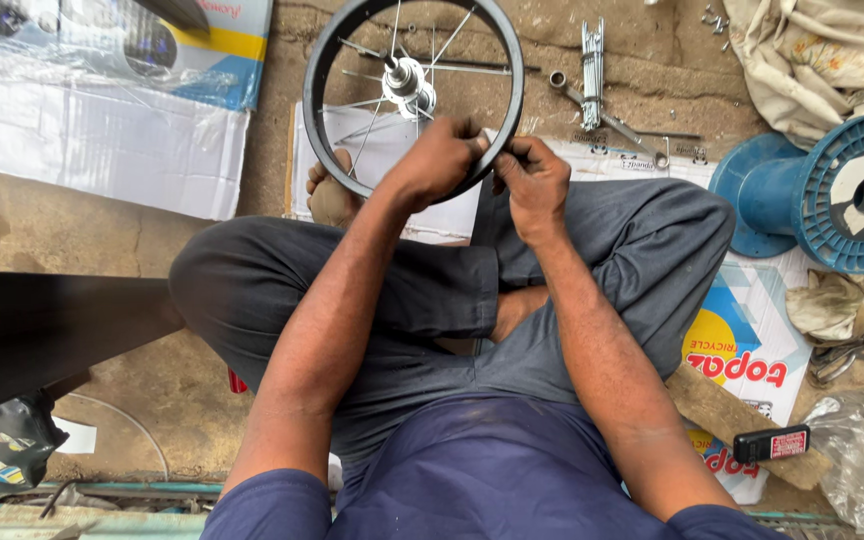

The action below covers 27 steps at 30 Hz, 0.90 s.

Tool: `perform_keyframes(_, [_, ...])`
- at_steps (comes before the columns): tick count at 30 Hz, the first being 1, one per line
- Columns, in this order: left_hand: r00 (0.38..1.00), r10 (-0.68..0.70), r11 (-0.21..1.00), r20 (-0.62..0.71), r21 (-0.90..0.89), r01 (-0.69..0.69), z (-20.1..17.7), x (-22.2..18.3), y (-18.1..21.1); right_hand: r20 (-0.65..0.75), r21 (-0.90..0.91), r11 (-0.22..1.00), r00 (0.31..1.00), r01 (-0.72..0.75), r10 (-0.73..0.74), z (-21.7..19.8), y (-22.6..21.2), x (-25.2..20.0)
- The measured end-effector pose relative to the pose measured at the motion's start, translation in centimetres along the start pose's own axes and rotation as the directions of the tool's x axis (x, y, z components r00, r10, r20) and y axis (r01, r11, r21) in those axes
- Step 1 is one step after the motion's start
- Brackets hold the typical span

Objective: The person assembles a bicycle wheel by inserting spokes into the hub and attaching them to the rim by hand.

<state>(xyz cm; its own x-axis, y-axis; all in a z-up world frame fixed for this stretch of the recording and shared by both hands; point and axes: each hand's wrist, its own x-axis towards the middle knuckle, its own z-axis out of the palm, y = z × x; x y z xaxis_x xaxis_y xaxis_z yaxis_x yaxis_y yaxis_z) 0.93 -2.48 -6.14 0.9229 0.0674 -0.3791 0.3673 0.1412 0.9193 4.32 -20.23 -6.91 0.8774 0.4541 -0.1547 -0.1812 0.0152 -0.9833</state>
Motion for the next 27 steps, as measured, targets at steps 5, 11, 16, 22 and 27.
perform_keyframes(5, [0.984,-0.072,0.925,-0.165,0.358,0.128,0.8,-0.6,1.4,0.084,-0.034,0.998,0.995,0.061,-0.058,-0.1,-0.3,-0.7])
perform_keyframes(11, [0.981,-0.071,0.990,-0.181,0.110,0.092,0.1,-0.7,1.1,0.022,0.014,1.000,1.000,0.019,-0.020,0.6,-0.5,-0.5])
perform_keyframes(16, [0.993,-0.108,0.994,-0.038,-0.038,0.107,-0.3,-0.5,0.4,0.023,-0.034,0.998,0.999,0.046,-0.045,0.5,-0.5,-0.2])
perform_keyframes(22, [0.990,-0.105,0.988,0.096,-0.104,0.115,-0.5,-0.8,1.0,0.081,-0.069,0.997,0.996,0.039,-0.034,-0.2,-1.2,-0.2])
perform_keyframes(27, [0.985,-0.113,0.918,-0.127,0.367,0.153,0.4,-0.8,1.5,0.062,-0.074,0.997,0.998,0.013,-0.009,0.1,-1.2,-0.2])
